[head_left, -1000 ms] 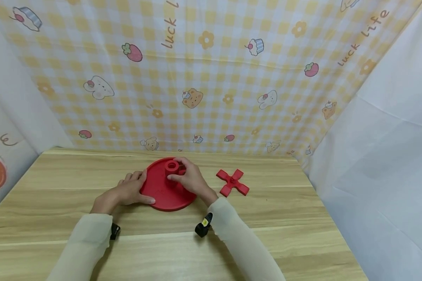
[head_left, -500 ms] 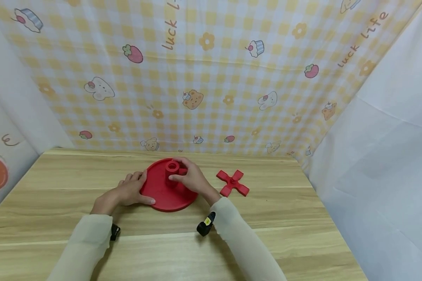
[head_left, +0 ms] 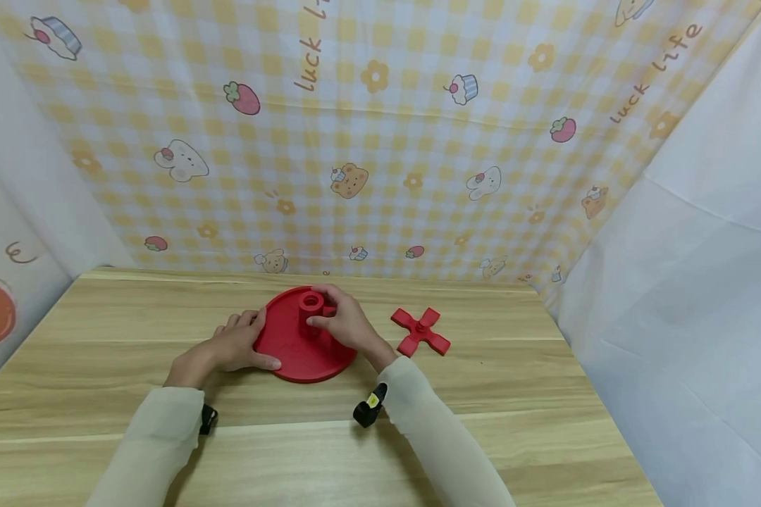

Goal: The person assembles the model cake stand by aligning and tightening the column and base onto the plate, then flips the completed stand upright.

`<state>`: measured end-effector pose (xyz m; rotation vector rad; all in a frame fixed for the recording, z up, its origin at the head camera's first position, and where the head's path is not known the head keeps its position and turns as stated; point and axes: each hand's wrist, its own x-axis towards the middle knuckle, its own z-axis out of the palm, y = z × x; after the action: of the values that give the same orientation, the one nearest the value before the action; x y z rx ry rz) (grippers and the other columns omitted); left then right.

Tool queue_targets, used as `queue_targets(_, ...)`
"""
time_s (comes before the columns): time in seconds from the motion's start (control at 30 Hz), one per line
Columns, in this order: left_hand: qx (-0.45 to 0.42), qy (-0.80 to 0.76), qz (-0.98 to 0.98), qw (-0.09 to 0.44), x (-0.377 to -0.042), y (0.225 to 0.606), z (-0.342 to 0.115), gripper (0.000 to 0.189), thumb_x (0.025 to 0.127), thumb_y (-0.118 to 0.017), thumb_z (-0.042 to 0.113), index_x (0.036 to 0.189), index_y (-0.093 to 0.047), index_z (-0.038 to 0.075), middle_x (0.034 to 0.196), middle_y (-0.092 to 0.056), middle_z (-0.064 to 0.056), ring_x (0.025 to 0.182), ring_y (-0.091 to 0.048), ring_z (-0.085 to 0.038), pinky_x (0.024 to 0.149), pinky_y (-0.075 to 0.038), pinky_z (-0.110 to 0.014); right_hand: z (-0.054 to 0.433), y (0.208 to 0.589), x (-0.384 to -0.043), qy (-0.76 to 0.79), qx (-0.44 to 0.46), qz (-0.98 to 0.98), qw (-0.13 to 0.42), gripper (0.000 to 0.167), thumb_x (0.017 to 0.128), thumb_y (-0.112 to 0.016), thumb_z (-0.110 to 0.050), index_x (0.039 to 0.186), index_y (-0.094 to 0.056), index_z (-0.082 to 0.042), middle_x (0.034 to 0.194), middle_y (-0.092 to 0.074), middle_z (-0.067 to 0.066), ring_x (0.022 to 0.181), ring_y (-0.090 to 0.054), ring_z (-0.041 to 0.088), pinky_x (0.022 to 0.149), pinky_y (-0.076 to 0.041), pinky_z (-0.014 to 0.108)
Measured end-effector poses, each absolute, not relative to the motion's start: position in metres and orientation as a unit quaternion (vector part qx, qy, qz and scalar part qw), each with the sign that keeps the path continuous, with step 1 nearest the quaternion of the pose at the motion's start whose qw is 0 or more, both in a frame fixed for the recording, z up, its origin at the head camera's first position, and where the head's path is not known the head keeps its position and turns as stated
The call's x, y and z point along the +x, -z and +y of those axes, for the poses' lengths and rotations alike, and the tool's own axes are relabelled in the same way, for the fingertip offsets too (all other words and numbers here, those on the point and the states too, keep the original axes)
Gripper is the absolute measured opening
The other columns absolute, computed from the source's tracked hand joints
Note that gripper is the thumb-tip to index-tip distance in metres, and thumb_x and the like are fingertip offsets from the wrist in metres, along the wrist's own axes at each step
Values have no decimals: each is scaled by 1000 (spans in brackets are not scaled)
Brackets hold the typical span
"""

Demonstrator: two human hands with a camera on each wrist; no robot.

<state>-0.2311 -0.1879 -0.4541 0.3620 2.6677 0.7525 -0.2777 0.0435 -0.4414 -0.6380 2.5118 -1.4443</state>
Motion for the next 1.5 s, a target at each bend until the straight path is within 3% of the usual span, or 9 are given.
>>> queue_targets(0.4, 124, -264, 940, 176, -231, 453, -187, 122, 77, -78, 56, 153, -10, -13, 152, -20, -34, 132, -21, -53, 105, -21, -70, 40, 443, -275, 468, -194, 860, 60, 50, 84, -80, -15, 130, -59, -14, 121, -65, 3, 105, -62, 13, 86, -54, 25)
queue_targets(0.77, 124, -266, 939, 178, -230, 453, -187, 123, 77, -78, 56, 153, -10, -12, 152, -20, -34, 132, -21, -53, 105, -22, -69, 45, 444, -278, 488, -218, 840, 93, 61, 89, -74, -8, 144, -49, -12, 134, -59, 5, 118, -60, 19, 92, -54, 28)
queue_targets(1.03, 124, -263, 940, 177, -231, 455, -188, 123, 77, -78, 57, 153, -9, -12, 152, -20, -34, 132, -21, -53, 105, -22, -69, 43, 445, -277, 480, -216, 847, 70, 59, 88, -76, -11, 141, -52, -10, 132, -61, 6, 114, -61, 18, 92, -53, 27)
queue_targets(1.37, 125, -258, 942, 173, -233, 456, -188, 123, 78, -76, 59, 153, -10, -13, 152, -20, -34, 132, -22, -52, 105, -23, -69, 38, 448, -275, 474, -192, 859, 33, 49, 84, -81, -15, 128, -59, -13, 119, -64, 3, 103, -60, 13, 84, -53, 23)
queue_targets(1.5, 125, -257, 943, 172, -233, 455, -187, 123, 78, -76, 60, 153, -11, -13, 152, -21, -34, 132, -23, -52, 105, -24, -69, 38, 446, -274, 470, -192, 860, 46, 54, 85, -80, -19, 133, -55, -11, 121, -63, 4, 104, -60, 14, 84, -54, 23)
